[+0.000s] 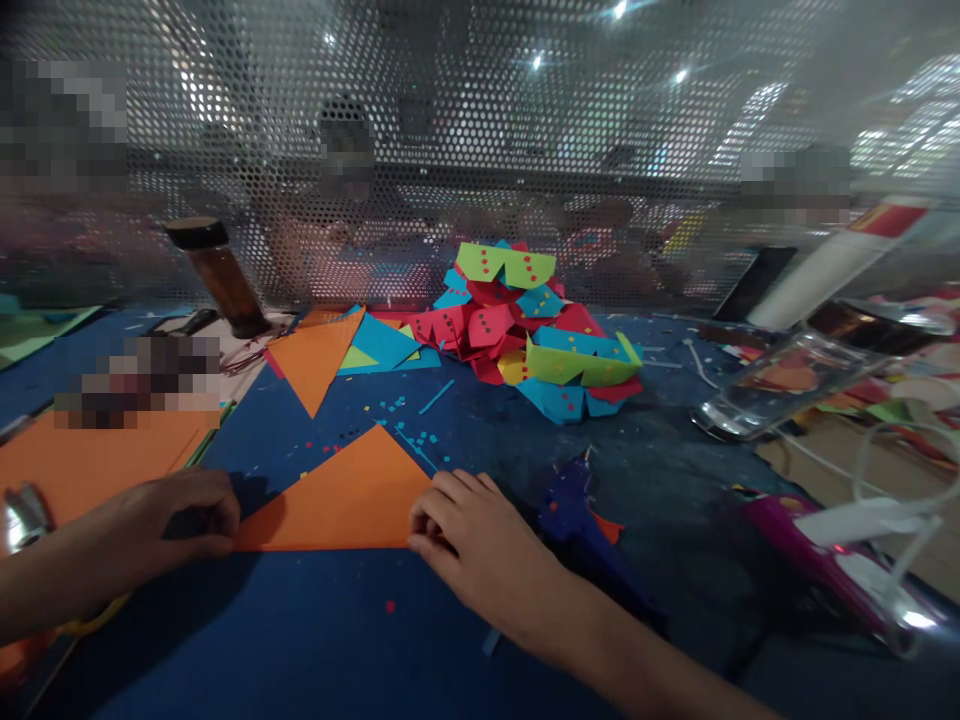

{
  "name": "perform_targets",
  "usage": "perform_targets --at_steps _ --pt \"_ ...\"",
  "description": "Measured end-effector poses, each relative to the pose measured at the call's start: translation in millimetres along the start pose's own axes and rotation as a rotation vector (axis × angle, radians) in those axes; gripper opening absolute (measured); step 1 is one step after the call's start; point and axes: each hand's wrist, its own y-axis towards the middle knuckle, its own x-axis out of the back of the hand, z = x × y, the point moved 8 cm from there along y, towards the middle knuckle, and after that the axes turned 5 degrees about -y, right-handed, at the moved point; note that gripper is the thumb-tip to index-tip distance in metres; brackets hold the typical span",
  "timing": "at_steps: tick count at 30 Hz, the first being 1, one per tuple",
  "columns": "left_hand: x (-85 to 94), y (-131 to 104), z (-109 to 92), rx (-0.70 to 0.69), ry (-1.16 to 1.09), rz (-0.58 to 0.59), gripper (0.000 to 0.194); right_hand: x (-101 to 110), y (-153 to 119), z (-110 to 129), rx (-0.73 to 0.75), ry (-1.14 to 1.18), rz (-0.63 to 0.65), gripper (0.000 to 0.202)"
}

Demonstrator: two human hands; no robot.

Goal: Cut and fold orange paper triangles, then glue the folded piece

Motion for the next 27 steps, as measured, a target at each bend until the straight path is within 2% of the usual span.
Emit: perform_targets --at_steps 8,18,27 --pt "2.2 -2.8 -3.7 0.004 0.026 -0.012 0.008 0.3 0.9 2.2 -0.014 -0.010 0.013 0.012" --pt "4.3 -6.0 -19.0 0.009 0.137 -0.041 0.017 0.1 0.4 -0.4 -0.011 -0.007 -0.003 0.013" --pt "1.6 -5.0 -13.7 -0.054 0.161 -0.068 0.011 2.7 0.9 3.7 -0.010 -0.039 0.005 0.012"
